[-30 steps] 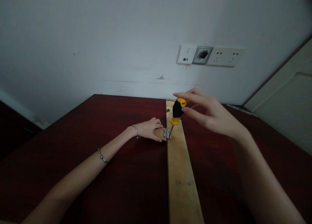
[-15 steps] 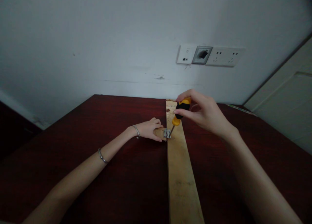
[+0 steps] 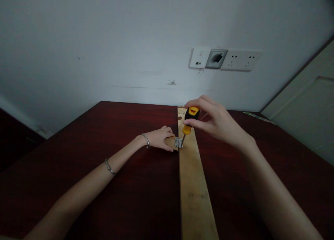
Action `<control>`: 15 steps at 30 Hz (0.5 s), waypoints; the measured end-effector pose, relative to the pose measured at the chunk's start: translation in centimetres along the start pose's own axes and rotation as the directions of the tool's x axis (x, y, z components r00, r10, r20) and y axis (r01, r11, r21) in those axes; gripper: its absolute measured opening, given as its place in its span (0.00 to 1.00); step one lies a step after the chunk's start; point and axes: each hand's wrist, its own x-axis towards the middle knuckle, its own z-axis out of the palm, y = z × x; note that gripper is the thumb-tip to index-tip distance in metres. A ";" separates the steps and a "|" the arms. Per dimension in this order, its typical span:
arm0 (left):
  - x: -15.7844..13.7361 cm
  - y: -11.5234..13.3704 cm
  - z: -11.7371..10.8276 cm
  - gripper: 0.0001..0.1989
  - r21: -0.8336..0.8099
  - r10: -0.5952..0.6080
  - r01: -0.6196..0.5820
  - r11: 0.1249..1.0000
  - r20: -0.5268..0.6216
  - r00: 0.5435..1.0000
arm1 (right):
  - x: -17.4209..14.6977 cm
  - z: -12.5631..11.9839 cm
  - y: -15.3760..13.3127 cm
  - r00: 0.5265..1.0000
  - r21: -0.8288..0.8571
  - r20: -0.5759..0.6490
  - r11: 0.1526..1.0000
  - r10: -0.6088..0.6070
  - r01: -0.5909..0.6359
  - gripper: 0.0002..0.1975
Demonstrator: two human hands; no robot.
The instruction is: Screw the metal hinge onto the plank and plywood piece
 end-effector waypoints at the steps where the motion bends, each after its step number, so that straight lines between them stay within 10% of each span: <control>1: 0.0 0.0 0.0 0.32 0.006 -0.002 0.002 1.000 0.001 1.000 | 0.1 0.2 -0.1 1.000 -0.028 -0.012 1.000 -0.002 0.002 0.19; 15: 0.0 0.3 -0.2 0.32 0.064 0.001 -0.001 0.998 -0.012 1.000 | 0.0 0.5 0.7 0.994 0.209 -0.108 0.978 -0.001 0.024 0.15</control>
